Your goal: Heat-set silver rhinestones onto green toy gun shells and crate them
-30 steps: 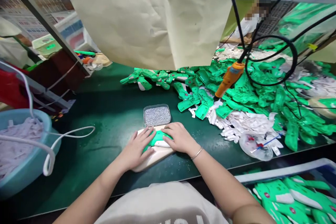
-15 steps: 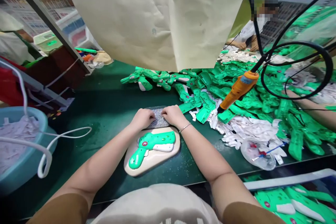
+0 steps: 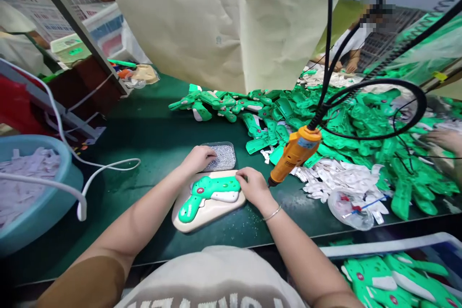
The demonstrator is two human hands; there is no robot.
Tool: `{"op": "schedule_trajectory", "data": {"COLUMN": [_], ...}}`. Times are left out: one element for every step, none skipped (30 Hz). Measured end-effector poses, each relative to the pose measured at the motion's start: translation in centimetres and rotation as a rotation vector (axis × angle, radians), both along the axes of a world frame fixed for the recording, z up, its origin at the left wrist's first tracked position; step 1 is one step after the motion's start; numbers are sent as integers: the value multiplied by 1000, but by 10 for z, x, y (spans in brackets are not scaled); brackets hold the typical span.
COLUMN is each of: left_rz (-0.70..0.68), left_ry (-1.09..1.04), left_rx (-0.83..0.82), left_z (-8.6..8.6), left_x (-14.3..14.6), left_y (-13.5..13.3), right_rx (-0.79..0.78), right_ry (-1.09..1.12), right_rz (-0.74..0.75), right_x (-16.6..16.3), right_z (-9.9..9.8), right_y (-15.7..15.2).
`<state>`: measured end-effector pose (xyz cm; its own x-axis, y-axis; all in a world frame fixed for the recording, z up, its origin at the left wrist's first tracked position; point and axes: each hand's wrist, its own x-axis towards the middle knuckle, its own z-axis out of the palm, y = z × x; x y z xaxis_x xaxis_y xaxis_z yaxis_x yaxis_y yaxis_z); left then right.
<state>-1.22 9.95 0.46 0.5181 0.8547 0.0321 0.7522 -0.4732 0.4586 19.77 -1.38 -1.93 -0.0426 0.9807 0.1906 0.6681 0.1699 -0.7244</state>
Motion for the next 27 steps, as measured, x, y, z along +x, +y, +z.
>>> {"op": "schedule_trajectory", "data": {"left_rz": [2,4,7,9,13,16,23,36,53,70,82,87,84,76,67,61,60,61,64,70,79,89,95,90,70,31,-26], "left_ry": [-18,-38,-60,-84,-107,-125,-145,-171,-205,-246,-291,-335,-370,-392,-404,-408,-405,-396,-385,-373,-363,-353,-342,-330,-315,-295,-271], "left_rx": [-1,0,0,0,-2,-6,-16,-32,-53,-74,-91,-100,-100,-93,-88,-87,-88,-92,-96,-98,-100,-104,-112,-123,-132,-135,-125], "left_z": [1,2,4,5,7,8,8,7,6,4,1,-1,-4,-7,-10,-12,-14,-15,-16,-17,-17,-17,-17,-17,-17,-16,-15], "left_x": [0,1,0,0,-1,-3,-6,-8,-11,-13,-15,-16,-16,-16,-14,-13,-11,-9,-7,-5,-4,-4,-4,-5,-6,-9,-12], "left_y": [0,-1,-4,-7,-13,-20,-28,-37,-47,-56,-65,-73,-79,-84,-87,-88,-88,-88,-86,-85,-84,-83,-82,-82,-83,-84,-86], "right_rx": [10,20,34,53,75,99,121,140,154,166,175,181,183,178,169,157,145,138,136,138,144,149,153,152,147,140,130], "right_ry": [18,34,49,62,67,63,49,28,5,-16,-34,-49,-64,-83,-105,-129,-154,-179,-204,-230,-254,-275,-292,-303,-309,-309,-308], "right_rz": [1,21,52,84,114,139,162,183,204,222,236,242,241,235,225,218,216,222,235,254,273,292,310,328,347,357,357], "right_x": [2,3,5,7,9,12,14,16,17,19,20,21,21,21,21,21,21,21,21,21,21,21,22,22,22,23,23], "right_z": [-3,-5,-7,-7,-7,-6,-6,-5,-5,-5,-5,-5,-5,-4,-4,-3,-1,1,3,5,7,8,10,11,11,12,12], "right_y": [-2,-3,-3,-3,-3,-3,-3,-4,-5,-6,-7,-7,-7,-6,-5,-4,-3,-2,-1,0,0,0,0,0,0,-1,-1]}}
